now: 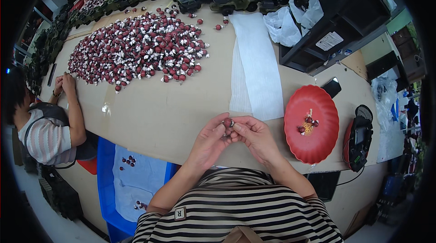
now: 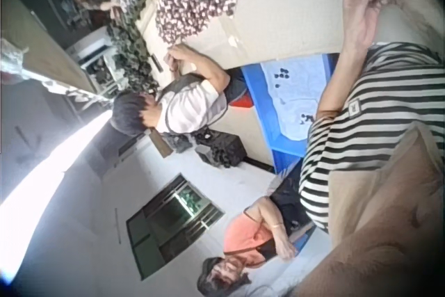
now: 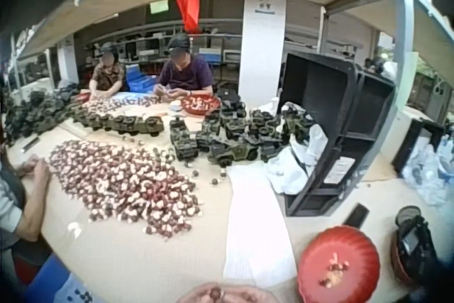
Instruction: The person carries a stool, a tray, and a crate to a workbench, sets them down, and takes off a glove. The person then picks up small toy components and assembles them by hand.
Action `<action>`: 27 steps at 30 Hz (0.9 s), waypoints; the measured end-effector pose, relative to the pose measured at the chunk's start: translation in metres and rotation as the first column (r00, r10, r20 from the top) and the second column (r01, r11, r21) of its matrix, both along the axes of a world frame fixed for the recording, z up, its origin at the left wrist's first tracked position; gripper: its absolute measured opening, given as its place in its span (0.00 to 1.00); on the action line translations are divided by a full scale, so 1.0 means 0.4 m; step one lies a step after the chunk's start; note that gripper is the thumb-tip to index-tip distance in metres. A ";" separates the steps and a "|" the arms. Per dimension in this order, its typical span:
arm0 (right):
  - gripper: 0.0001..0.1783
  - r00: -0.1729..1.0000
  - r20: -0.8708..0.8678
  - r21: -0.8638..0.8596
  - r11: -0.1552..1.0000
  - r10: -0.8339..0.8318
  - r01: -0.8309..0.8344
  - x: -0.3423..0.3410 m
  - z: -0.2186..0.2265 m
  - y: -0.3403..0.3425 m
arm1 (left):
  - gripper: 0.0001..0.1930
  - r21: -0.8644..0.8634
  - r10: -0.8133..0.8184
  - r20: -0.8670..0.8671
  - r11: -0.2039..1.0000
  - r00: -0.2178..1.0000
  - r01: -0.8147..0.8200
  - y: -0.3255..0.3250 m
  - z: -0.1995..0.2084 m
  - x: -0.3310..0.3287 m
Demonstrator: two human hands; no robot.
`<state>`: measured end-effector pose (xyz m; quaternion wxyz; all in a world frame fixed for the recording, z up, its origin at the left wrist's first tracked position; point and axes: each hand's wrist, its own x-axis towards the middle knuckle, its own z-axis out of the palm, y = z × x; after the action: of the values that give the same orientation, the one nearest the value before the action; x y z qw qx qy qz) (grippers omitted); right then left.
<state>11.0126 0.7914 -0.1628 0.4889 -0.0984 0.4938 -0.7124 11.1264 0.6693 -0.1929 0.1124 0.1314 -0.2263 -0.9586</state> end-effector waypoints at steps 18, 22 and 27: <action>0.13 0.997 0.077 0.019 1.000 0.005 -0.007 0.003 -0.010 0.007 | 0.12 -0.031 0.004 0.048 1.000 0.999 -0.003 0.004 -0.015 -0.007; 0.14 0.995 0.099 0.017 1.000 0.019 -0.021 0.005 -0.015 0.008 | 0.13 -0.084 0.037 0.112 0.996 0.993 -0.027 0.007 -0.008 -0.006; 0.15 0.997 0.058 0.037 0.998 0.054 -0.056 0.007 -0.017 0.010 | 0.14 -0.186 0.078 0.164 0.981 0.983 -0.046 0.007 -0.006 -0.001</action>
<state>11.0155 0.7955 -0.1697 0.5240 -0.0822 0.4906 -0.6913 11.1259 0.6721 -0.1954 0.1340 0.2093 -0.3172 -0.9152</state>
